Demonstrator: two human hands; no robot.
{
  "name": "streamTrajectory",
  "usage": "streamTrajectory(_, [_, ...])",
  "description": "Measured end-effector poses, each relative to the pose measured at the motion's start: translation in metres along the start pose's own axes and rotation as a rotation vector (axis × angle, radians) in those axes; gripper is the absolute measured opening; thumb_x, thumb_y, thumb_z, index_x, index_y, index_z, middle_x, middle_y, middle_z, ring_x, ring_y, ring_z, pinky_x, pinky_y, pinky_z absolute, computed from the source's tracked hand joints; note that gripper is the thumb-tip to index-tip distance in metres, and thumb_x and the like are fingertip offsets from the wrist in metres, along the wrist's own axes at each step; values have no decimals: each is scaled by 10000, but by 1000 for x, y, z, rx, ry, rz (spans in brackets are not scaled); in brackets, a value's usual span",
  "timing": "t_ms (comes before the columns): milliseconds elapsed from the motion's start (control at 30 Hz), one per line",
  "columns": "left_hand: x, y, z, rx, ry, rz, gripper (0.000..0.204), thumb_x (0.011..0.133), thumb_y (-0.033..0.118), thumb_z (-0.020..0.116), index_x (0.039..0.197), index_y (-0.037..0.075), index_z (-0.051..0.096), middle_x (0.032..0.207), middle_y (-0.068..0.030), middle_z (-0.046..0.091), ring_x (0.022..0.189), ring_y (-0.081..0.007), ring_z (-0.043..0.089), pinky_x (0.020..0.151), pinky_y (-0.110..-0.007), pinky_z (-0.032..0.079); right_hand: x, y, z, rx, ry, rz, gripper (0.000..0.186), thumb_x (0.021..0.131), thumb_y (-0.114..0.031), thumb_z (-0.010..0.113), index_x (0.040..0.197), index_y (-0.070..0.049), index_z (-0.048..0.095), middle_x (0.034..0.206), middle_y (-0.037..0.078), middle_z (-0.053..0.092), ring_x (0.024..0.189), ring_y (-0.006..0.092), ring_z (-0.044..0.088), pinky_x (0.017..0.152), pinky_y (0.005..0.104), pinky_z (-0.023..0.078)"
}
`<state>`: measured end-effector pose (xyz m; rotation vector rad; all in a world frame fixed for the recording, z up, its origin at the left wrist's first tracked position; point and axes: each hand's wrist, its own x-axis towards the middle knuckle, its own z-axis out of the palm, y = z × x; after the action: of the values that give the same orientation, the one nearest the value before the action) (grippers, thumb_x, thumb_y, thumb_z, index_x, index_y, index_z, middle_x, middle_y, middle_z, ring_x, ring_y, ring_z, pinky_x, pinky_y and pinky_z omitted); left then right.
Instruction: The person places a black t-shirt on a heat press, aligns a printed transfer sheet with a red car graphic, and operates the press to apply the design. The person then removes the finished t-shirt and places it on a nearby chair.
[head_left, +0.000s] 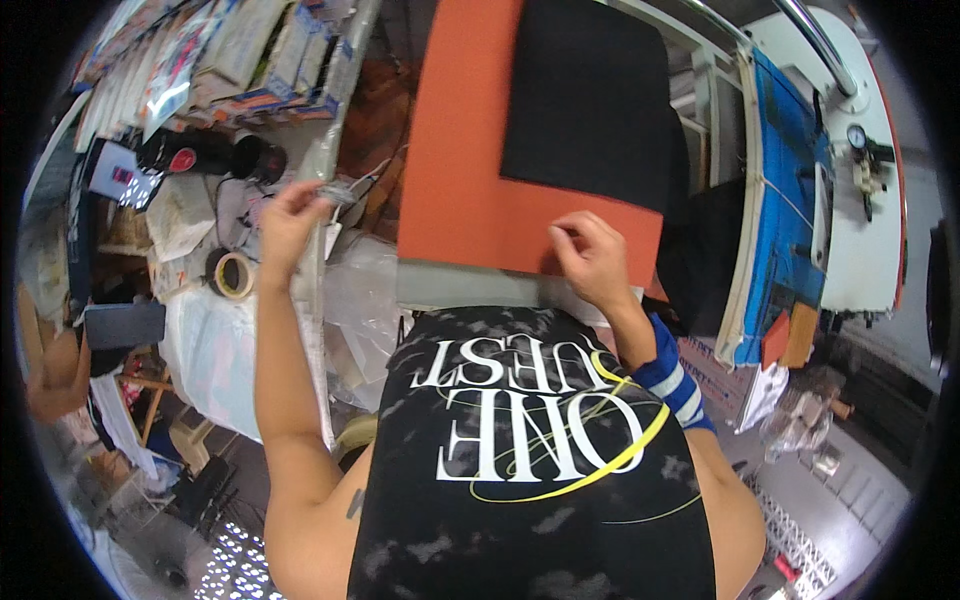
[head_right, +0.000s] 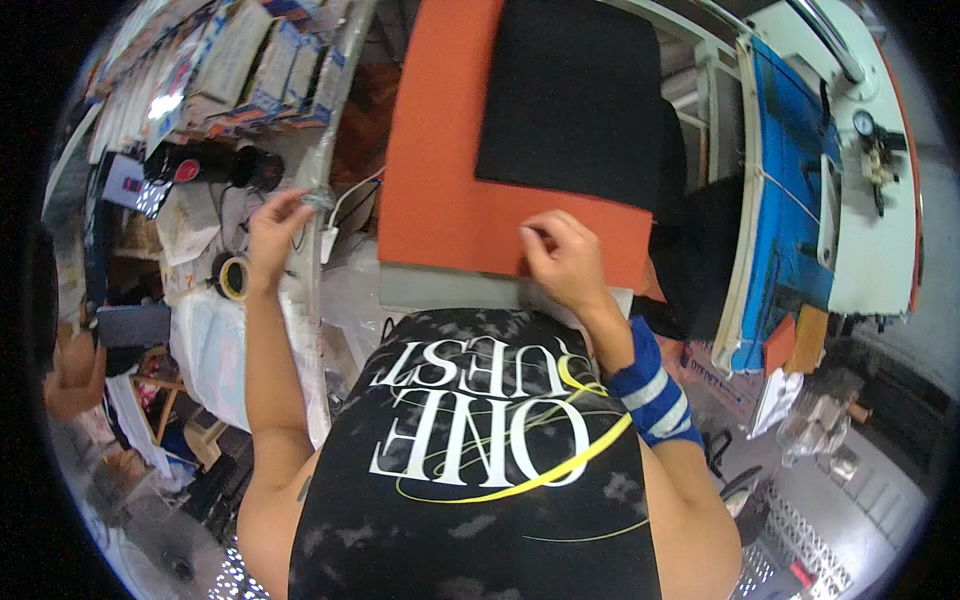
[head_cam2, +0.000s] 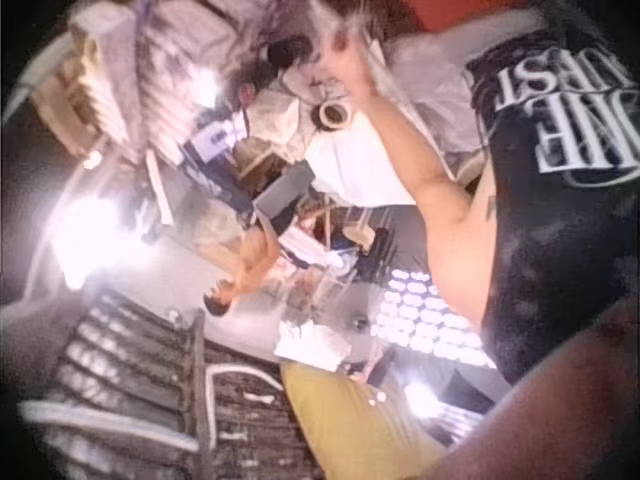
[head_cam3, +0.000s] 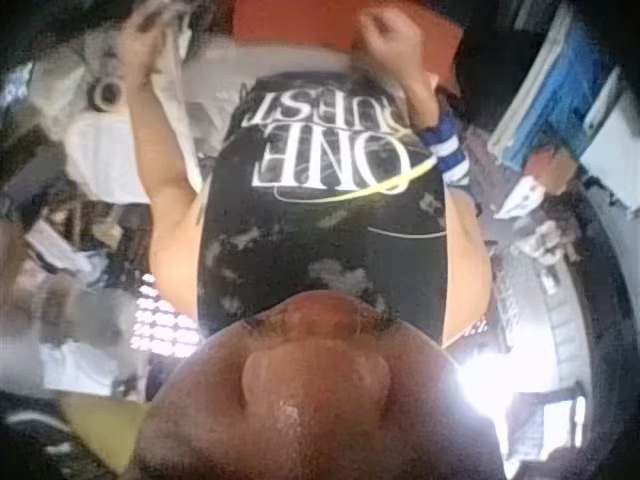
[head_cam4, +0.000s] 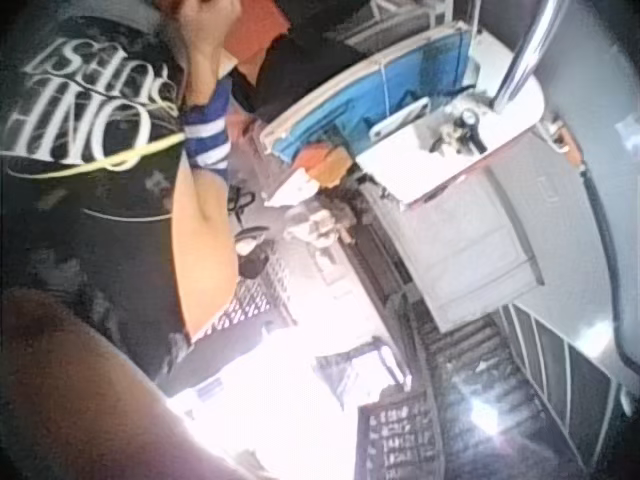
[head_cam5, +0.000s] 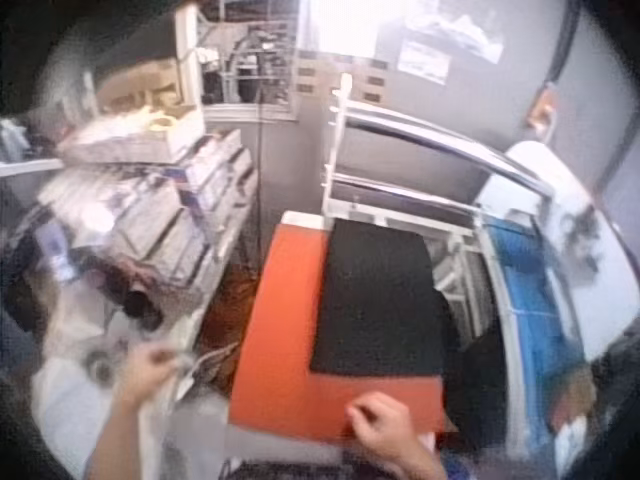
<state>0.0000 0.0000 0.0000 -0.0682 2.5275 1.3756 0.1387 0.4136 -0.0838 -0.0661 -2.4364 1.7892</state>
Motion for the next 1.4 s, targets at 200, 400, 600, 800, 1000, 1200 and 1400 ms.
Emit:
streamTrajectory(200, [-51,80,299,-403,-430,39,164,935,103,719,1044,-11,761,939,-83,771,844,-131,693,753,-307,550,7,-30,-94,-9,-205,254,162,907,-143,747,965,9,743,919,140,742,790,177,701,700,324,557])
streamTrajectory(400, [-8,104,312,166,-24,718,156,853,81,719,1005,54,739,1009,-92,711,986,-339,653,889,-445,490,52,14,-123,-217,-93,202,150,934,-116,717,1004,13,747,856,80,748,766,127,676,704,288,537])
streamTrajectory(600, [32,106,309,389,-73,760,170,860,117,739,1028,89,730,1121,-65,666,1116,-291,607,981,-468,415,122,31,-127,-365,-58,180,184,926,-144,703,1011,11,756,837,117,754,734,163,703,686,310,544])
streamTrajectory(800, [54,108,324,421,53,993,118,861,105,730,977,80,733,1210,-52,698,1220,-284,597,1065,-462,388,143,38,-115,-573,-118,24,178,900,-168,731,985,-13,758,984,161,740,893,351,705,812,397,563])
streamTrajectory(1000, [65,95,311,322,9,936,150,841,45,703,986,75,724,1182,-50,704,1182,-284,613,1048,-475,409,124,55,-123,-714,97,-286,157,866,-200,755,984,-101,785,1227,142,685,1198,367,609,1032,526,474])
streamTrajectory(1200, [71,102,313,433,30,962,386,801,-14,644,1140,143,742,1334,-98,636,1303,-303,539,1115,-522,367,110,69,-121,-761,88,-387,217,860,-236,770,1059,-151,791,1288,171,661,1308,401,541,1154,599,368])
streamTrajectory(1400, [78,101,326,562,-17,957,488,823,-28,616,1235,202,739,1441,-73,588,1404,-315,457,1187,-569,303,118,73,-122,-765,106,-390,222,865,-238,766,1071,-161,796,1310,175,657,1318,403,535,1161,601,359])
